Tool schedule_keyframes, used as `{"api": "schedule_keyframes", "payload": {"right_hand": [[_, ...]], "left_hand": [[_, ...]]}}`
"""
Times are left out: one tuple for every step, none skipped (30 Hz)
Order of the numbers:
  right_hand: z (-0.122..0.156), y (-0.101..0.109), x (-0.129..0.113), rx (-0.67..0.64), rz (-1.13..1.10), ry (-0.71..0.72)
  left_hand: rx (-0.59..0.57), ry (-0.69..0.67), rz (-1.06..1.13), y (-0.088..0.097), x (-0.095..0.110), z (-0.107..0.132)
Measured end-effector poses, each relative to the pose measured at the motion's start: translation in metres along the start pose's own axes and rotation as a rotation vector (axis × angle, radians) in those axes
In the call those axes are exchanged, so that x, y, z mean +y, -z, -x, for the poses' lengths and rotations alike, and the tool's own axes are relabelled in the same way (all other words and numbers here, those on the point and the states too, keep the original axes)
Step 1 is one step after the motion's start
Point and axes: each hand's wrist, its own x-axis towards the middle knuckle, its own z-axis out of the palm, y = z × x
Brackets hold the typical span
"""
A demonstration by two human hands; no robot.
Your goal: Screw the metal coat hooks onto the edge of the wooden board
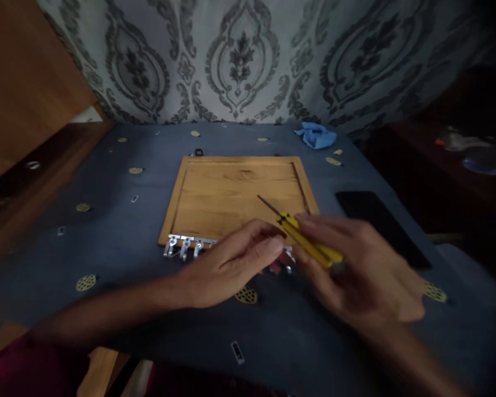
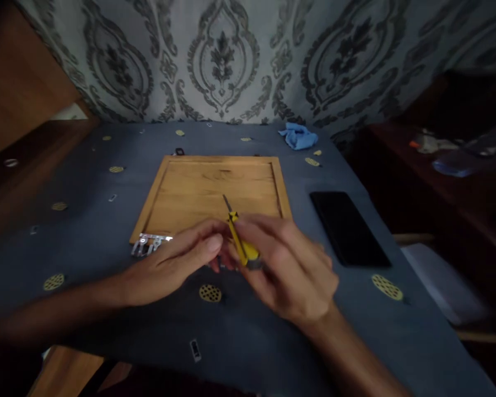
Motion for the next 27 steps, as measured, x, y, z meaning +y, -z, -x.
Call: {"api": "schedule_keyframes", "payload": {"right_hand": [[0.002, -0.003, -0.002, 0.002, 0.021, 0.134], [0.003, -0.006, -0.003, -0.021, 0.031, 0.204], [0.004, -0.011, -0.005, -0.072, 0.044, 0.254], [0.004, -0.016, -0.007, -0.08, 0.057, 0.284], [0.003, -0.021, -0.01, -0.089, 0.065, 0.297], [0.002, -0.025, -0.012, -0.082, 0.061, 0.307], [0.002, -0.029, -0.014, -0.084, 0.049, 0.325], [0.0, -0.032, -0.016, -0.091, 0.046, 0.329], [-0.001, -0.034, -0.018, -0.11, 0.05, 0.339], [-0.002, -0.036, -0.019, -0.139, 0.058, 0.349], [-0.002, -0.036, -0.02, -0.169, 0.064, 0.355], [-0.003, -0.037, -0.022, -0.198, 0.064, 0.359], [-0.003, -0.037, -0.023, -0.221, 0.059, 0.361], [-0.002, -0.037, -0.025, -0.231, 0.049, 0.358], [-0.002, -0.037, -0.027, -0.238, 0.039, 0.352], [-0.002, -0.036, -0.029, -0.245, 0.029, 0.35], [-0.001, -0.035, -0.03, -0.249, 0.018, 0.352], [-0.001, -0.034, -0.031, -0.247, 0.007, 0.356], [0.0, -0.031, -0.031, -0.242, -0.003, 0.357], [0.0, -0.029, -0.029, -0.23, -0.009, 0.352], [0.001, -0.025, -0.027, -0.207, -0.01, 0.344], [0.002, -0.021, -0.023, -0.177, -0.005, 0.33], [0.004, -0.015, -0.017, -0.143, 0.005, 0.307], [0.006, -0.009, -0.01, -0.102, 0.019, 0.286], [0.009, -0.002, -0.002, -0.069, 0.043, 0.245], [0.013, 0.006, 0.007, -0.042, 0.074, 0.202], [0.018, 0.014, 0.017, -0.016, 0.124, 0.147]], "left_hand": [[0.03, 0.025, 0.118, -0.003, -0.004, 0.0], [0.067, 0.041, 0.231, -0.005, -0.009, 0.0], [0.112, 0.042, 0.346, -0.006, -0.014, -0.001], [0.133, 0.054, 0.433, -0.006, -0.019, -0.001], [0.158, 0.06, 0.505, -0.005, -0.023, -0.001], [0.179, 0.067, 0.558, -0.003, -0.027, 0.0], [0.2, 0.076, 0.596, 0.0, -0.031, 0.001], [0.212, 0.09, 0.621, 0.002, -0.033, 0.002], [0.222, 0.105, 0.643, 0.005, -0.035, 0.004], [0.23, 0.12, 0.665, 0.008, -0.037, 0.005], [0.24, 0.129, 0.689, 0.01, -0.039, 0.006], [0.254, 0.132, 0.712, 0.012, -0.039, 0.007], [0.271, 0.13, 0.73, 0.013, -0.04, 0.008], [0.29, 0.124, 0.743, 0.014, -0.039, 0.008], [0.311, 0.119, 0.75, 0.014, -0.038, 0.008], [0.333, 0.115, 0.748, 0.014, -0.037, 0.008], [0.35, 0.117, 0.738, 0.013, -0.035, 0.007], [0.357, 0.133, 0.72, 0.013, -0.033, 0.007], [0.353, 0.156, 0.691, 0.012, -0.03, 0.007], [0.341, 0.183, 0.651, 0.012, -0.028, 0.007], [0.323, 0.21, 0.598, 0.013, -0.026, 0.007], [0.306, 0.231, 0.536, 0.015, -0.024, 0.007], [0.295, 0.242, 0.466, 0.017, -0.023, 0.007], [0.293, 0.24, 0.386, 0.021, -0.022, 0.007], [0.295, 0.228, 0.289, 0.026, -0.022, 0.007], [0.3, 0.209, 0.165, 0.033, -0.022, 0.007], [0.31, 0.18, 0.017, 0.041, -0.021, 0.006]]}}
